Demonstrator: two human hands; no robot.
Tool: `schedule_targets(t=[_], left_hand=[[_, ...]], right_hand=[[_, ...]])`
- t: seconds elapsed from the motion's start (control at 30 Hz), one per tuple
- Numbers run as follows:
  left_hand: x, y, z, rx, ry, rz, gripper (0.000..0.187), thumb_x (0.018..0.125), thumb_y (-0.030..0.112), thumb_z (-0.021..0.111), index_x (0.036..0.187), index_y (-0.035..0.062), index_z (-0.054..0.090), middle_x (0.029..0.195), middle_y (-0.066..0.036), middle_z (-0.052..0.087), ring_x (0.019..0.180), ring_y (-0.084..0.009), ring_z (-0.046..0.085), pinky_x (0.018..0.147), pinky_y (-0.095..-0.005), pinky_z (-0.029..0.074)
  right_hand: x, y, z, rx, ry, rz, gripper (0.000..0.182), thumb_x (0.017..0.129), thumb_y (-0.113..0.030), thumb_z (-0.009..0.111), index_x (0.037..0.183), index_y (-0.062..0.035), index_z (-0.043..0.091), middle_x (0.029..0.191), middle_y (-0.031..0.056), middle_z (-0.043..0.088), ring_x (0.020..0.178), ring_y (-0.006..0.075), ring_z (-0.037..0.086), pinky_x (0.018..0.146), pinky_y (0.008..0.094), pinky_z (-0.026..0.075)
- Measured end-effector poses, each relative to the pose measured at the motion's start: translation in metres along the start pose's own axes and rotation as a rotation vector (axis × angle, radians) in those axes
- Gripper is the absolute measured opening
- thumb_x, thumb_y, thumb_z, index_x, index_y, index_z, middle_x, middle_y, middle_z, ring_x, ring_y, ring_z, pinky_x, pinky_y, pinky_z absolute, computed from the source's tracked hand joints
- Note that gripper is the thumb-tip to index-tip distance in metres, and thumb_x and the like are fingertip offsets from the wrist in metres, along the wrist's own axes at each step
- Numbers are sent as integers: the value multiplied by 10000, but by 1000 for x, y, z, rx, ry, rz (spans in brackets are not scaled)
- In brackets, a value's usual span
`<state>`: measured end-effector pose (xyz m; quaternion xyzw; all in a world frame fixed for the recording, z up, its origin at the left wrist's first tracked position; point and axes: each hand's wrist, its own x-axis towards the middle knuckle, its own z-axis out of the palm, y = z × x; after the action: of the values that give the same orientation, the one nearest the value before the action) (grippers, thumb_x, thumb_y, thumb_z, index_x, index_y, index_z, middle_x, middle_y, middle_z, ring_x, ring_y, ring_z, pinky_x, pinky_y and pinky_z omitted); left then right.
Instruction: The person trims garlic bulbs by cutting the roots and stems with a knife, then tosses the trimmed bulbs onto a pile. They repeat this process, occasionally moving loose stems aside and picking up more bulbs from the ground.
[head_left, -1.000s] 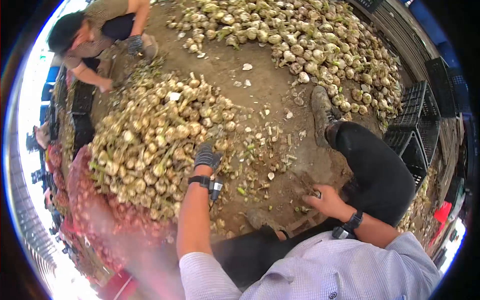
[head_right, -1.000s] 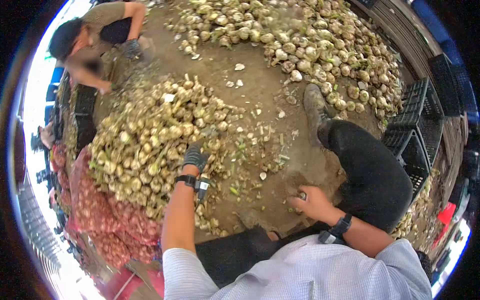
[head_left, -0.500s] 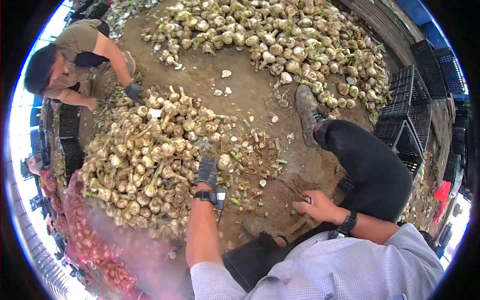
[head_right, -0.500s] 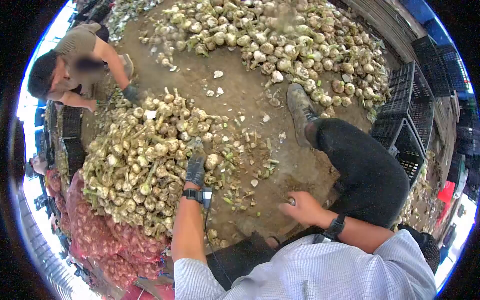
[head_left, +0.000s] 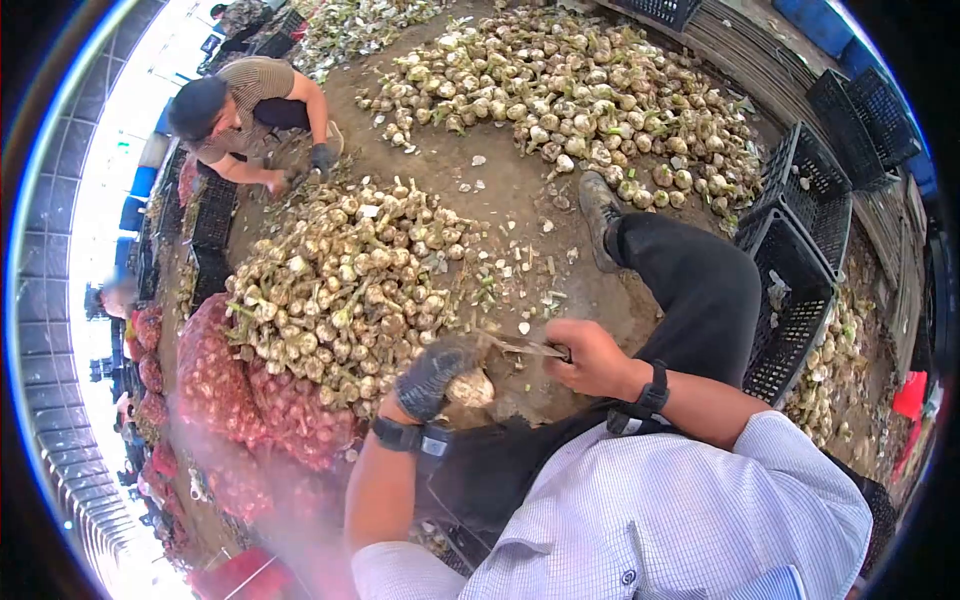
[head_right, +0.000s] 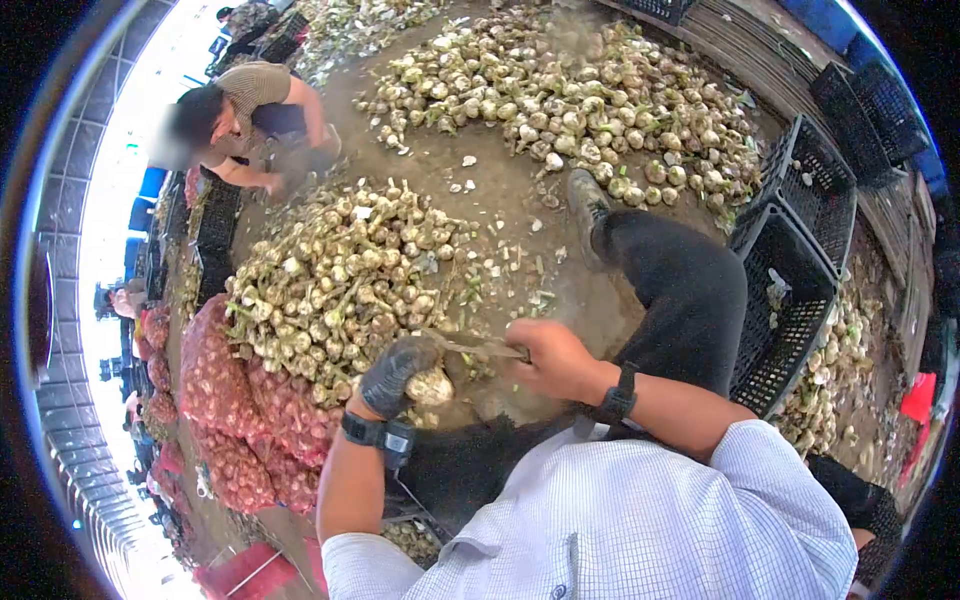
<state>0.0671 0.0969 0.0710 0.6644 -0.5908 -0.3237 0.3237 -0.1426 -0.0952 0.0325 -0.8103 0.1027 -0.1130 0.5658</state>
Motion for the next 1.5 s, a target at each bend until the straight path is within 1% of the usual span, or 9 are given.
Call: schedule_targets(t=[0.37, 0.5, 0.6, 0.7, 0.77, 0.9, 0.93, 1.1, 1.5], left_hand=[[-41, 18, 61, 106, 170, 174, 326, 839, 61, 597, 1158, 103, 647, 1222, -131, 604, 1132, -322, 550, 962, -393, 447], [-39, 11, 70, 552, 175, -92, 348, 834, 72, 613, 1176, 130, 642, 1242, -115, 594, 1150, -314, 537, 952, -393, 455], [-13, 26, 83, -352, 307, -637, 299, 913, 143, 557, 1189, 41, 611, 1244, -194, 570, 1137, -323, 535, 950, -404, 446], [-1, 16, 94, -562, 347, -596, 317, 931, 162, 538, 1199, 0, 589, 1230, -201, 575, 1125, -299, 549, 951, -400, 448], [-6, 5, 105, 272, 259, -287, 322, 941, 166, 535, 1215, 1, 575, 1220, -184, 583, 1091, -267, 568, 916, -392, 473], [-7, -17, 137, -676, 286, -409, 368, 947, 180, 550, 1266, -1, 520, 1202, -131, 580, 1102, -237, 560, 922, -382, 492], [1, 4, 132, -1284, 381, -486, 389, 940, 175, 561, 1283, 1, 503, 1203, -127, 577, 1115, -242, 555, 933, -380, 489], [19, 31, 123, -799, 485, -352, 571, 837, 133, 699, 1326, 18, 426, 1166, -109, 594, 1076, -213, 588, 905, -348, 501], [8, -1, 126, -383, 483, -306, 410, 762, 95, 763, 1126, 19, 591, 1030, -97, 665, 929, -202, 635, 813, -338, 510]], right_hand=[[-27, 83, -5, -599, -443, 349, 270, 722, -245, 659, 826, 4, 663, 791, 234, 633, 758, 425, 609, 699, 474, 495], [-22, 51, -22, -462, -137, 286, 325, 761, -290, 644, 855, 18, 684, 798, 261, 645, 759, 419, 629, 720, 482, 504], [-15, 37, -15, -254, -31, 150, 291, 755, -248, 658, 817, 36, 642, 779, 253, 624, 748, 436, 603, 697, 460, 500], [-17, 19, -10, -153, -44, 99, 288, 739, -211, 703, 898, 14, 620, 792, 212, 624, 778, 413, 599, 720, 437, 495], [-17, 15, -2, -121, 20, -138, 325, 720, -198, 733, 946, -3, 604, 783, 176, 615, 781, 409, 591, 718, 434, 490], [-13, 16, 1, -151, 22, -216, 358, 726, -184, 773, 980, -16, 585, 797, 96, 641, 745, 316, 615, 694, 387, 494], [-11, 15, -1, 27, -30, -6, 341, 752, -200, 762, 981, -14, 590, 813, 85, 647, 735, 273, 616, 687, 365, 494], [4, -6, -15, 549, -180, 678, 301, 869, -258, 688, 1029, -13, 615, 874, 39, 654, 696, 94, 583, 660, 264, 489], [-4, 19, -8, -91, -123, -47, 300, 779, -260, 715, 957, -30, 641, 777, 154, 611, 706, 328, 602, 636, 411, 475]])
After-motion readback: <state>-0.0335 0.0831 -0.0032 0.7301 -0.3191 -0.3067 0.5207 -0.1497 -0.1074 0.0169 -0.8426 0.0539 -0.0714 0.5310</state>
